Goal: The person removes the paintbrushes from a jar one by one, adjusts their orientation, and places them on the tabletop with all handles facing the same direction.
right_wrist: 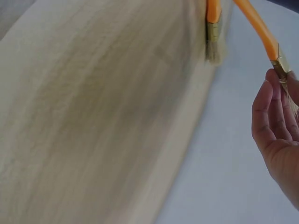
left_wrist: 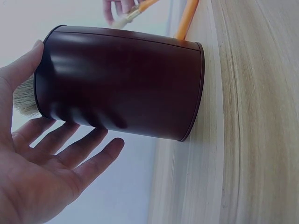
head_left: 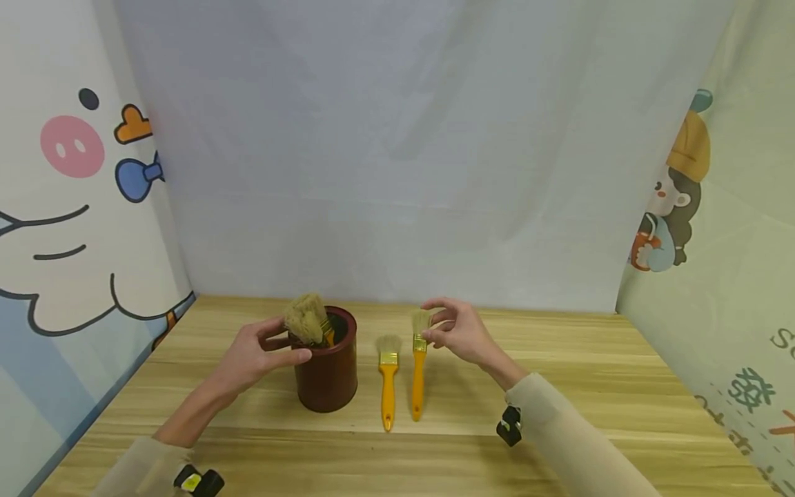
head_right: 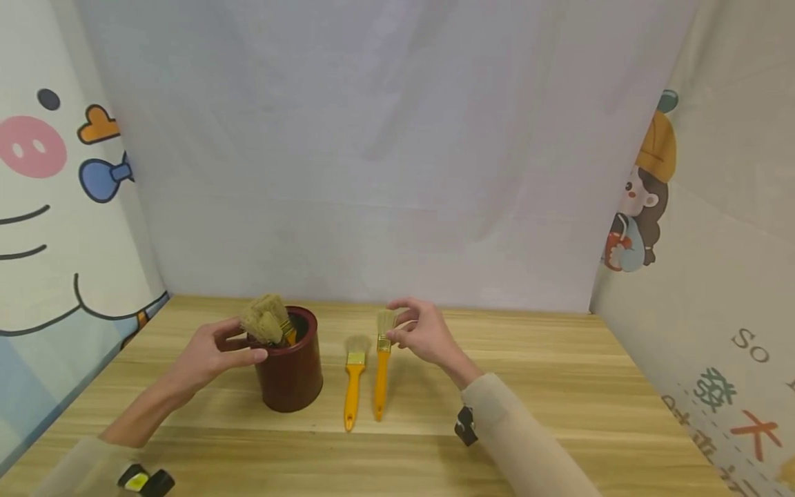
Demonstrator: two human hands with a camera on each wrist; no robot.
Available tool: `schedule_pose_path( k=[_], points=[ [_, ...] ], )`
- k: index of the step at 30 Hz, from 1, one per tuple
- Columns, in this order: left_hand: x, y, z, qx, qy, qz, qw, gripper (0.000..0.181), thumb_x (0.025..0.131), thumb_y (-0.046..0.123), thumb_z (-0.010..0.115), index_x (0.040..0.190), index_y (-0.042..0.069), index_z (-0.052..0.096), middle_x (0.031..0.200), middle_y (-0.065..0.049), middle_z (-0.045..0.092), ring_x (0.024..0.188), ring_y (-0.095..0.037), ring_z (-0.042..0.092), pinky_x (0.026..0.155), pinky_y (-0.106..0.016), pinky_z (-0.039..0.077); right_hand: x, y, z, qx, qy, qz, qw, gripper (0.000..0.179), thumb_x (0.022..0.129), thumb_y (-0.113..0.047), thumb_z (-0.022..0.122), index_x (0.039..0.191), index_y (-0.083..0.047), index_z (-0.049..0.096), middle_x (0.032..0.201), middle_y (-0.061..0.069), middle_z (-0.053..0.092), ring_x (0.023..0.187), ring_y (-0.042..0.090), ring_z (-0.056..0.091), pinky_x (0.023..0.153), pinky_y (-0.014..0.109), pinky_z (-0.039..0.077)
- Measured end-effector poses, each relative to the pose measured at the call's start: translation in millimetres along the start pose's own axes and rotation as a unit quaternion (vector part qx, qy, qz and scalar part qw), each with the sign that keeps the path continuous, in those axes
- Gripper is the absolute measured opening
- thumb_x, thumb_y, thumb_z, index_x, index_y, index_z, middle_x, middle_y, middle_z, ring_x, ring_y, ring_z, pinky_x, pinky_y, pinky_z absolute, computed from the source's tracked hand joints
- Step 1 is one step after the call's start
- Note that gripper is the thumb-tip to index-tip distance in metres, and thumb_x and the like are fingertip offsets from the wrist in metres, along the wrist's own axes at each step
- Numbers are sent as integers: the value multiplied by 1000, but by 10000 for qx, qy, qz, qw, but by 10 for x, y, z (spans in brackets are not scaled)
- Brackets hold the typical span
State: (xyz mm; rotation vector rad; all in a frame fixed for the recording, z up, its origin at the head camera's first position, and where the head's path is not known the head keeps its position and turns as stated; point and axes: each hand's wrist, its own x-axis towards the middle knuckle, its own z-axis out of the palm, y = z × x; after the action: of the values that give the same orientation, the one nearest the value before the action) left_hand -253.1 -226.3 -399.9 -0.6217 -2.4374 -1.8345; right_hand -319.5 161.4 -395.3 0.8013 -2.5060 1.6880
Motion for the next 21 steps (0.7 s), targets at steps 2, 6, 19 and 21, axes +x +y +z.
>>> schedule_pose_path(
  k=[2,6,19,21],
  points=[
    [0,0,0,-18,0,-8,10000,71,96,16,79,158,2,48,153,-26,51,134,-51,54,97,-44,58,7,37,-1,37,-21,84,10000,44,93,7,76,135,9,63,100,22,71,83,38,75,75,62,61],
    [-2,-5,1,-16,-5,10,10000,71,96,16,79,158,2,47,153,-27,50,135,-51,53,97,-43,59,21,105,-9,66,-107,171,9998,44,93,7,75,135,12,61,99,23,71,86,47,74,76,64,59],
    [4,-11,2,-12,-19,2,10000,71,96,16,79,158,3,47,153,-25,52,134,-50,54,96,-42,59,76,311,18,-456,-290,516,9972,42,91,4,79,130,11,65,91,17,75,72,17,65,61,32,54],
    [1,-11,1,-31,-31,-5,10000,71,96,16,79,158,2,47,153,-26,51,134,-50,54,96,-43,59,85,339,24,-471,-340,549,9968,42,90,5,80,129,12,65,90,17,75,72,14,65,59,28,51]
  ],
)
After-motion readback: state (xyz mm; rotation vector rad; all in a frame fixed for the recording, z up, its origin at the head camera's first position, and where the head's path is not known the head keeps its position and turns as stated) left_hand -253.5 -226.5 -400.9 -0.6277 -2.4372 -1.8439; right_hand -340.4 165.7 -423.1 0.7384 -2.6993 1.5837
